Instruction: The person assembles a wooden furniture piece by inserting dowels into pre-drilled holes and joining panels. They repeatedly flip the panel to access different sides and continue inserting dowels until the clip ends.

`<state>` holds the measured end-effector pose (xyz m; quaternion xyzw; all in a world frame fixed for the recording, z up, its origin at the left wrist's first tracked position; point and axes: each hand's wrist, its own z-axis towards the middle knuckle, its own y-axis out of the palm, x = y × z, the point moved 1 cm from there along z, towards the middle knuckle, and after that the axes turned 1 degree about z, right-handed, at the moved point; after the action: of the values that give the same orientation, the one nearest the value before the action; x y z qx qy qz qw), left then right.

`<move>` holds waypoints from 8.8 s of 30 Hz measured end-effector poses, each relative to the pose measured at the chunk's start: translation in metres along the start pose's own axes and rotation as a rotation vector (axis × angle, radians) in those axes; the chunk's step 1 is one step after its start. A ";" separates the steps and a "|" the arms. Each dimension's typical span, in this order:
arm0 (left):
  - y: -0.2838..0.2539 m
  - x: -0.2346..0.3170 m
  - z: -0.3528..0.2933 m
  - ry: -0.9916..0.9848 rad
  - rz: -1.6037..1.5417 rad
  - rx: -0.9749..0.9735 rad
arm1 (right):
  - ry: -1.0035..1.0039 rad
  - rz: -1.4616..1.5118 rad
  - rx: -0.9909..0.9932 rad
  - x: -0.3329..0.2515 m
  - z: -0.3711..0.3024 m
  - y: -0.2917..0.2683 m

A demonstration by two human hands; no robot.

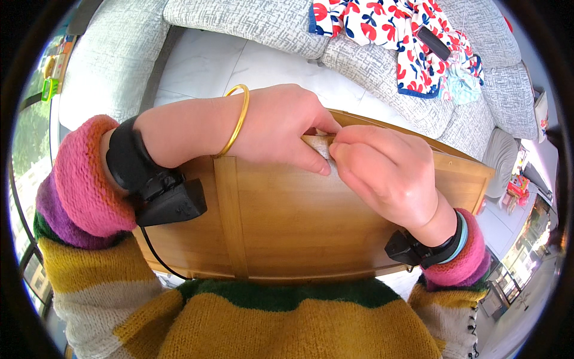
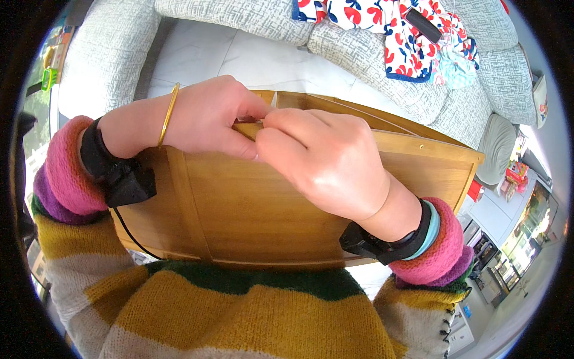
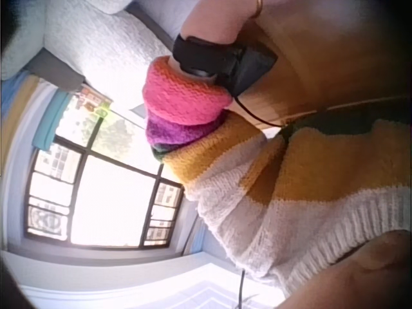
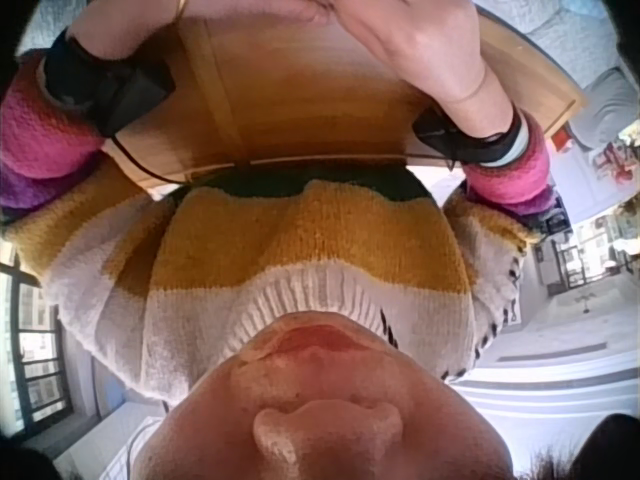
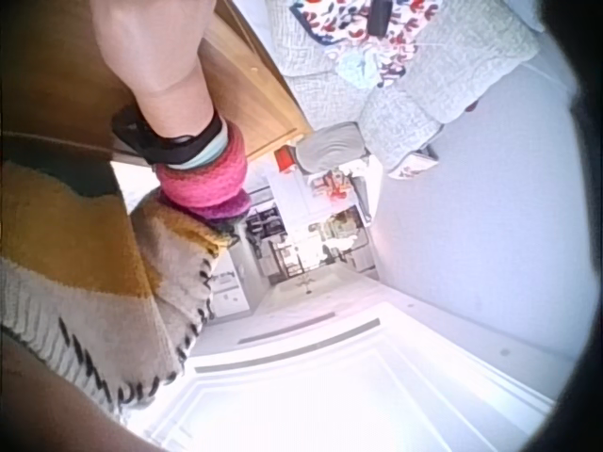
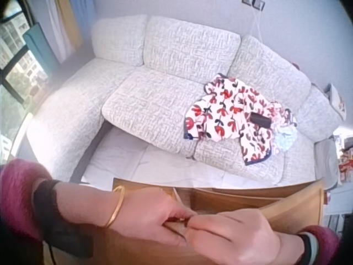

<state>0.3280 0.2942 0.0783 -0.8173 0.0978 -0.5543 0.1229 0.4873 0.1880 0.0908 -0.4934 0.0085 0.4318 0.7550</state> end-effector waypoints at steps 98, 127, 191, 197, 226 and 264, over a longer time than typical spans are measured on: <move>0.044 0.015 0.002 0.061 0.589 0.715 | 0.117 -0.327 -0.121 0.000 0.004 -0.022; 0.046 0.010 0.002 0.115 0.604 0.760 | 0.264 -0.084 -0.536 0.022 0.032 -0.046; 0.032 -0.014 -0.033 0.011 0.436 0.638 | 0.818 0.124 -0.685 0.043 0.063 -0.011; 0.040 -0.001 -0.029 -0.118 0.645 0.552 | 0.215 0.089 -0.190 0.046 0.037 -0.018; 0.033 -0.008 -0.038 -0.210 0.627 0.567 | 0.057 -0.199 -0.393 0.000 0.070 0.004; 0.037 0.020 -0.048 -0.501 0.678 0.450 | -0.015 -0.566 -0.503 0.012 0.012 -0.057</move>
<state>0.2895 0.2489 0.1020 -0.8009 0.2039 -0.2764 0.4904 0.5272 0.1967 0.1343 -0.6431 -0.2399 0.1981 0.6997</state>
